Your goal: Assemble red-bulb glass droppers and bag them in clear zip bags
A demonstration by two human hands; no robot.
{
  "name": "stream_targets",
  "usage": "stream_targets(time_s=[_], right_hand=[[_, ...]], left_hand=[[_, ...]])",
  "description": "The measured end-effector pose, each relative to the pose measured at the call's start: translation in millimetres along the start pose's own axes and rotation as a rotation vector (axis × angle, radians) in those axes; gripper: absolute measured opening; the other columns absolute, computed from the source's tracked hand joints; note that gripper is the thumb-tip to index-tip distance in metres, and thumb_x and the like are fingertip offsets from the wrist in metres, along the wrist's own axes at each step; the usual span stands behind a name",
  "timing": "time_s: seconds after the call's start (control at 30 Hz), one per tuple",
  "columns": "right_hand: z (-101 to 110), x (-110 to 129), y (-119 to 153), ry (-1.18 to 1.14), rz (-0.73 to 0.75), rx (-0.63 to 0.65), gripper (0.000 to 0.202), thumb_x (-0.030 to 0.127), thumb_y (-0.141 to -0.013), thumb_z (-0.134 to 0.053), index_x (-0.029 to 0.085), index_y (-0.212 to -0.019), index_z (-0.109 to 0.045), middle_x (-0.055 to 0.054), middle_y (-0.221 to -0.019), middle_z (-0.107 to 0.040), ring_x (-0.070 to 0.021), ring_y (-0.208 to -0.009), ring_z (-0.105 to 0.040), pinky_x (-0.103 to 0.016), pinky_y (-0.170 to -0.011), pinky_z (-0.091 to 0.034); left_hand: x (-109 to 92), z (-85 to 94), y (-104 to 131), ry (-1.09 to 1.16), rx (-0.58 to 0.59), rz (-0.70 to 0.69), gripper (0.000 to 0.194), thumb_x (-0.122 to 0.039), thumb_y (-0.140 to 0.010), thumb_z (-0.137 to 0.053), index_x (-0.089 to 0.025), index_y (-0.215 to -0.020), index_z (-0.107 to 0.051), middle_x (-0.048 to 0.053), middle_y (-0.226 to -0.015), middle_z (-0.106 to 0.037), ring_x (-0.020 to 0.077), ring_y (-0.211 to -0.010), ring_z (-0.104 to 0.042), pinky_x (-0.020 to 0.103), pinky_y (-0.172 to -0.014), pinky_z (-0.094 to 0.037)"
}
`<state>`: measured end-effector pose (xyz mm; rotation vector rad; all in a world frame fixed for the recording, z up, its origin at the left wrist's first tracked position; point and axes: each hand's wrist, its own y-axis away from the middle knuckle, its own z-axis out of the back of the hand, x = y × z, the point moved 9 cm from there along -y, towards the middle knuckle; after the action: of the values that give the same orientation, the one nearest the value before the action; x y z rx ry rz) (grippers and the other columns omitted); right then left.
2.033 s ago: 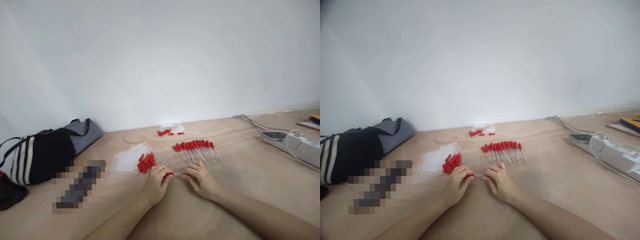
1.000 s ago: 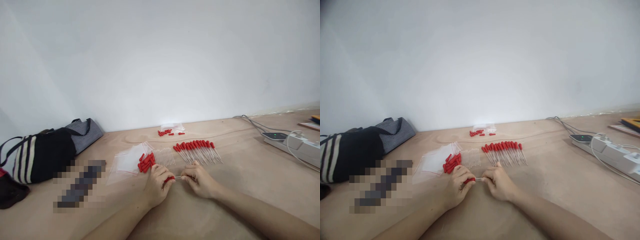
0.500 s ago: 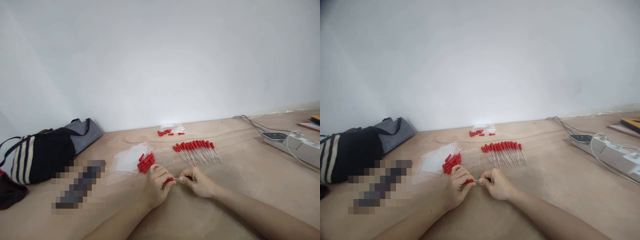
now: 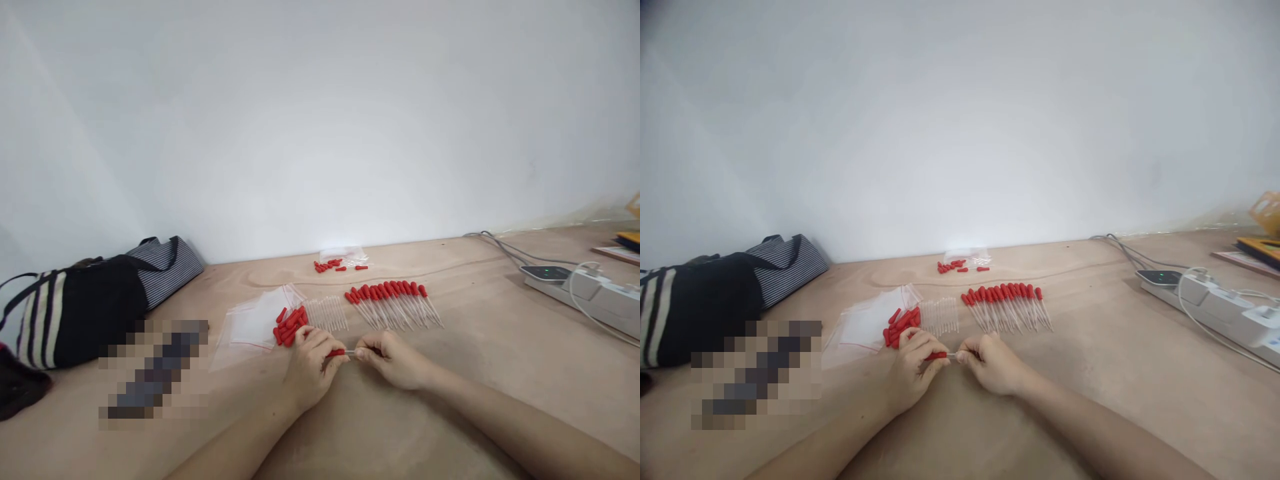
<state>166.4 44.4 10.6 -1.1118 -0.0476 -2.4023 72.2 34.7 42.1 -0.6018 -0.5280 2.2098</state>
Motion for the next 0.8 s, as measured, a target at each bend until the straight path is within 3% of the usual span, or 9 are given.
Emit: stream_targets(time_s=[0.07,0.13,0.23,0.37,0.47,0.6,0.8], right_hand=[[10.3,9.0,2.1,0.171,0.07,-0.057,0.023,0.024,-0.08,-0.042,0.018,-0.064,-0.058,0.001,-0.062,-0.055,-0.0115,-0.064,-0.048,-0.026,-0.066,-0.031],[22.7,7.7,2.1,0.266,0.065,-0.136,0.022,0.024,-0.079,-0.044,0.019,-0.066,-0.06,0.0,-0.067,-0.059,-0.0137,-0.07,-0.051,-0.029,-0.072,-0.031],[45.8,-12.2,-5.0,0.285,-0.061,-0.317,0.022,0.024,-0.08,-0.042,0.019,-0.07,-0.061,-0.003,-0.073,-0.062,-0.0147,-0.07,-0.054,-0.027,-0.068,-0.033],[59.4,-36.5,-27.5,0.323,-0.189,-0.48,0.021,0.015,-0.077,-0.041,0.014,-0.086,-0.059,-0.008,-0.083,-0.063,-0.0158,-0.077,-0.056,-0.023,-0.066,-0.036],[56.8,-45.6,-44.4,0.456,-0.322,-0.493,0.023,0.012,-0.076,-0.038,0.011,-0.091,-0.056,-0.011,-0.086,-0.062,-0.0186,-0.082,-0.056,-0.025,-0.067,-0.035],[49.0,-45.0,-53.9,0.595,-0.428,-0.429,0.023,0.012,-0.075,-0.04,0.01,-0.093,-0.053,-0.014,-0.09,-0.061,-0.0233,-0.085,-0.056,-0.03,-0.07,-0.034],[44.9,-54.2,-52.8,0.556,-0.497,-0.354,0.021,0.011,-0.076,-0.039,0.01,-0.094,-0.049,-0.014,-0.09,-0.061,-0.0229,-0.083,-0.058,-0.027,-0.064,-0.035]], left_hand=[[5.7,5.3,-1.4,-0.064,-0.02,0.024,0.014,-0.033,-0.076,-0.056,-0.022,-0.083,-0.059,0.001,-0.077,-0.062,0.0175,-0.078,-0.053,0.037,-0.081,-0.026],[14.6,16.7,-2.0,-0.167,-0.072,0.067,0.027,-0.037,-0.07,-0.062,-0.023,-0.094,-0.059,0.003,-0.088,-0.062,0.0215,-0.087,-0.052,0.039,-0.084,-0.025],[36.1,37.5,0.3,-0.338,-0.149,0.199,0.028,-0.033,-0.07,-0.061,-0.023,-0.095,-0.059,0.006,-0.096,-0.059,0.0244,-0.093,-0.049,0.042,-0.085,-0.023],[65.8,48.6,7.3,-0.465,-0.099,0.379,0.026,-0.031,-0.067,-0.062,-0.023,-0.092,-0.06,0.007,-0.101,-0.056,0.0263,-0.097,-0.046,0.042,-0.083,-0.025],[78.1,47.2,12.2,-0.482,-0.036,0.457,0.026,-0.032,-0.066,-0.063,-0.024,-0.09,-0.061,0.007,-0.103,-0.055,0.0267,-0.099,-0.044,0.042,-0.083,-0.025],[80.3,44.1,13.8,-0.465,-0.006,0.473,0.025,-0.036,-0.065,-0.064,-0.025,-0.087,-0.062,0.006,-0.103,-0.054,0.026,-0.1,-0.043,0.043,-0.085,-0.023],[83.0,44.9,13.8,-0.47,-0.01,0.504,0.017,-0.037,-0.069,-0.06,-0.023,-0.078,-0.064,0.006,-0.099,-0.056,0.0249,-0.097,-0.045,0.043,-0.085,-0.023]])
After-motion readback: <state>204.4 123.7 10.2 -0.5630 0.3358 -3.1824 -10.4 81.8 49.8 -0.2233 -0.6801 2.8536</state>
